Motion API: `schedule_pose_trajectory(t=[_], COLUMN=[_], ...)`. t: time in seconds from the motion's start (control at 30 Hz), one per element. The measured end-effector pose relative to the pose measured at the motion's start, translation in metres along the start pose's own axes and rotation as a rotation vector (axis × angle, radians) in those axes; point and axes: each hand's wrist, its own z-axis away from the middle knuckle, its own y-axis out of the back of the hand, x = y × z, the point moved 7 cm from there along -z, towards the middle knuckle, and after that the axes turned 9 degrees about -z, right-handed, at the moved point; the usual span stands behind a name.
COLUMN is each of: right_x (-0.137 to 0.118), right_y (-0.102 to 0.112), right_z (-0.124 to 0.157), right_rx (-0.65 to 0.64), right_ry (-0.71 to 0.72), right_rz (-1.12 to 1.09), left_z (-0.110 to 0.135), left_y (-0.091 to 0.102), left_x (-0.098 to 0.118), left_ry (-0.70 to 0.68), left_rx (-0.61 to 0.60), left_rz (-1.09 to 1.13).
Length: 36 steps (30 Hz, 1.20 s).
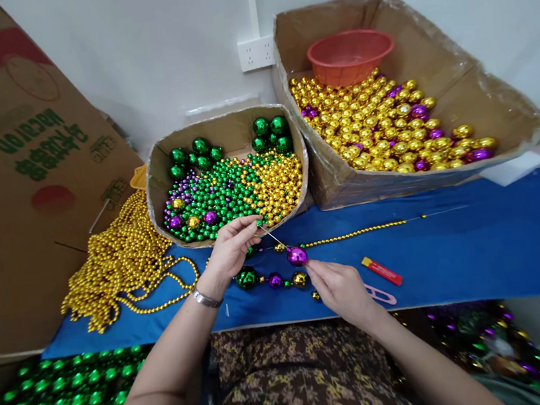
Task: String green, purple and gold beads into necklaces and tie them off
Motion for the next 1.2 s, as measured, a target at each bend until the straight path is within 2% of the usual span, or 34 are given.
schedule_pose_trajectory(t=[0.17,0.43,0.63,0.7,0.8,0.93,1.0,1.07,1.13,1.2], right_x=[0.001,0.000,-0.001,-0.001,-0.001,0.000,0.002,0.004,0.005,0.004], right_y=[-0.001,-0.001,-0.001,-0.001,-0.002,-0.002,0.000,0.002,0.002,0.001], right_z=[0.001,0.000,0.000,0.000,-0.001,-0.002,-0.001,0.000,0.000,0.000], right_rx=[-0.008,0.002,-0.019,-0.026,-0.034,-0.015,0.002,0.014,0.016,0.011], right_ry=[0.000,0.006,-0.003,-0.010,-0.020,-0.024,-0.026,-0.026,-0.022,-0.021], right_rz=[0.023,0.009,0.022,0.022,0.018,-0.004,-0.015,-0.015,-0.011,-0.014], left_z=[0.003,0.006,0.005,0.006,0.011,0.021,0.021,0.017,0.007,-0.006], left_y=[0.000,-0.003,-0.003,-0.002,-0.003,-0.008,0.004,0.030,0.061,0.091], left_x=[0.007,0.005,0.003,0.004,0.011,0.026,0.041,0.056,0.063,0.060], left_ry=[-0.077,-0.006,0.000,-0.033,-0.143,-0.293,-0.411,-0.508,-0.489,-0.369], left_rx=[0.032,0.016,0.010,0.022,0.054,-0.004,0.052,0.216,0.350,0.388], left_rz=[-0.072,0.036,0.030,-0.026,-0.234,-0.535,-0.729,-1.012,-1.316,-1.552])
